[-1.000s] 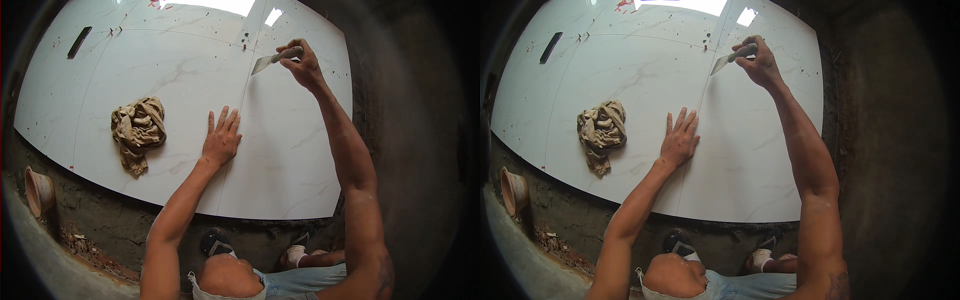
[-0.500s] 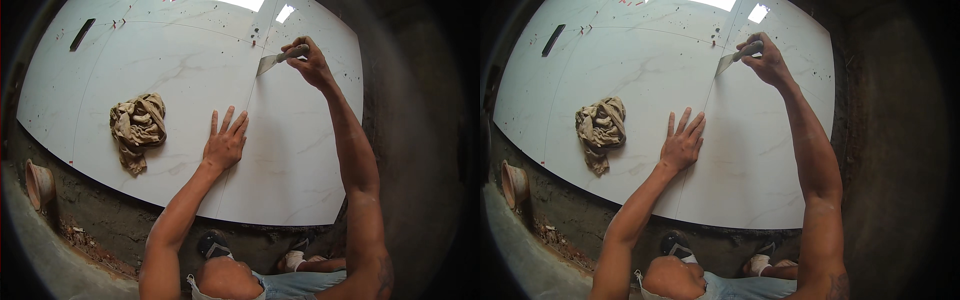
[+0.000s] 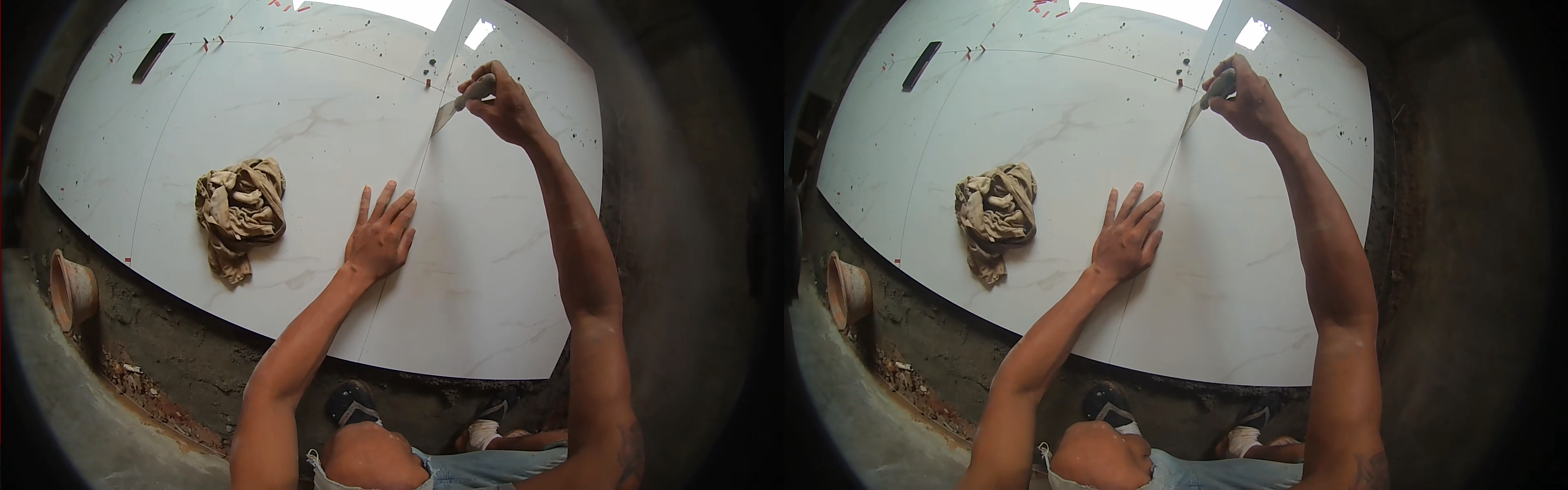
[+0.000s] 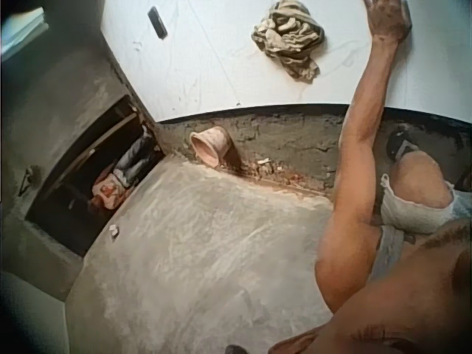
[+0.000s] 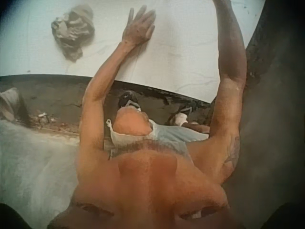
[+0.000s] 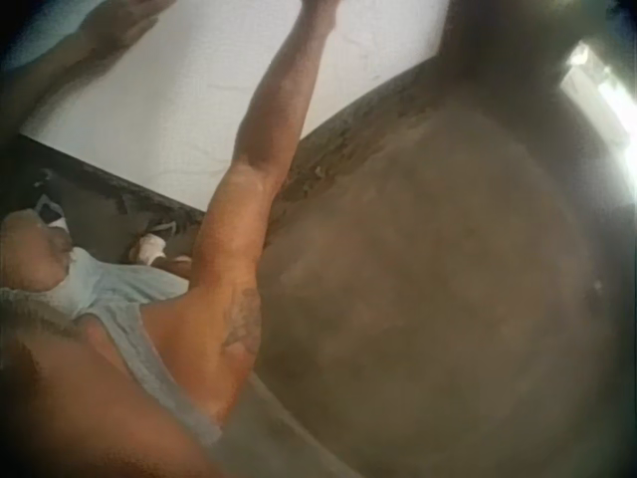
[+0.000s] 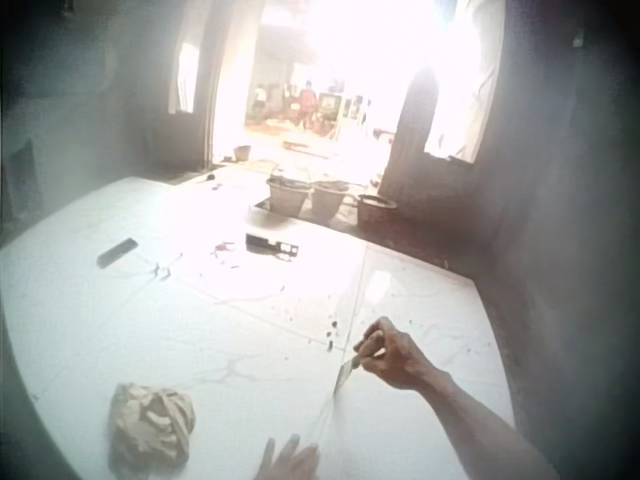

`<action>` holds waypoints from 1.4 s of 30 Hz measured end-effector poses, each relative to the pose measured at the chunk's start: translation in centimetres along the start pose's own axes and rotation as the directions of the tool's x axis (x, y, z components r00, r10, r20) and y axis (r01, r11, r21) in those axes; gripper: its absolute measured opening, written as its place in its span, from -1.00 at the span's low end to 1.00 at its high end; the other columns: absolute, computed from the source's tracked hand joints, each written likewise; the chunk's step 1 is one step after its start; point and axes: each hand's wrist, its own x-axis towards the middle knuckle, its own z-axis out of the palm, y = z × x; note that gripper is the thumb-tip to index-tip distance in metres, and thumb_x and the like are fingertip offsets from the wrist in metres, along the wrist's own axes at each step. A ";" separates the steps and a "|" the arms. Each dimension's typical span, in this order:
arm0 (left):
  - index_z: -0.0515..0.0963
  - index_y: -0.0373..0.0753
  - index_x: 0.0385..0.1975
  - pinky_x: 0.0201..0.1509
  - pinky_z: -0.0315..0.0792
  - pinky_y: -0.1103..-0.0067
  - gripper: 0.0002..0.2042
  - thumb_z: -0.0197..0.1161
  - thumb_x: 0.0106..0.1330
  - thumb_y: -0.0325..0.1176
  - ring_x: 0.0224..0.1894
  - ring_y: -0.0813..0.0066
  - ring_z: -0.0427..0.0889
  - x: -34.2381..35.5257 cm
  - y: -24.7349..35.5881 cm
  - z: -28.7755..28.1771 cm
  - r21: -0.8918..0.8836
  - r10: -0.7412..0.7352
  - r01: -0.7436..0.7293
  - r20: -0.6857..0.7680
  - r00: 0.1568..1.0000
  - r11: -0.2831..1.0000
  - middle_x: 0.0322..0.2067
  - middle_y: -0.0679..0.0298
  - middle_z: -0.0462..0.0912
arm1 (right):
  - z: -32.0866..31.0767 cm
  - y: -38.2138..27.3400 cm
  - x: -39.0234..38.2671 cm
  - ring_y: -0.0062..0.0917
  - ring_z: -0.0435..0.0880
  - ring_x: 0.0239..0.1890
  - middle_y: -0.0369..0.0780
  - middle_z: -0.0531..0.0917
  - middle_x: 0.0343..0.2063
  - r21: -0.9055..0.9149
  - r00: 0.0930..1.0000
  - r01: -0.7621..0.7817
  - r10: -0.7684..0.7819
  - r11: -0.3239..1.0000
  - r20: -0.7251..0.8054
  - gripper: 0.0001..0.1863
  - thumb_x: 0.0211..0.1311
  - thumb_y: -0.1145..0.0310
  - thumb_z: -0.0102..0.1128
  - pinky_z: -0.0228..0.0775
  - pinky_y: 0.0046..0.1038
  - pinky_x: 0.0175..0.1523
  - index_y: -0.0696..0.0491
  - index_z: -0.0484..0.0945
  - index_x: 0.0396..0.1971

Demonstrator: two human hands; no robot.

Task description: The person installs floor tiles by scraping excess mortar from the joints with a putty knife, wiping the surface with a cloth, tapping a tile into place with a mallet, and trimming mortar along the edge with a trowel.

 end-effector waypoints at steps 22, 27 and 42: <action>0.51 -0.28 0.23 0.58 -0.03 0.00 -0.43 0.31 0.35 -0.02 0.45 -0.01 0.30 12.6 -2.1 4.0 -0.205 -0.198 0.134 -0.340 0.919 0.970 0.23 0.08 0.57 | -0.1 0.7 0.1 -0.25 0.76 0.03 0.00 0.73 -0.04 0.063 0.999 -0.041 0.039 0.997 0.031 -0.62 0.27 0.53 0.26 0.64 -0.30 0.13 0.14 0.31 0.00; 0.68 -0.26 0.05 0.59 -0.07 -0.03 -0.61 0.20 0.48 -0.08 0.44 -0.01 0.33 15.8 -1.4 3.9 -0.174 -0.323 0.277 -0.367 0.873 0.945 0.15 0.15 0.67 | 0.9 -0.6 0.8 -0.21 0.77 0.00 0.02 0.72 -0.04 -0.005 0.998 -0.019 0.019 1.000 0.052 -0.58 0.26 0.48 0.31 0.64 -0.26 0.12 0.13 0.32 0.03; 0.75 -0.15 -0.03 0.58 -0.08 -0.11 -0.75 0.28 0.44 -0.21 0.40 -0.03 0.42 16.3 -1.5 4.6 -0.071 -0.253 0.246 -0.427 0.868 0.967 0.07 0.24 0.74 | 0.3 -6.8 7.0 -0.24 0.78 -0.18 -0.05 0.78 -0.22 -0.371 0.917 0.058 -0.196 0.927 -0.347 -0.35 0.44 -0.26 0.04 0.57 -0.19 0.00 0.08 0.70 0.00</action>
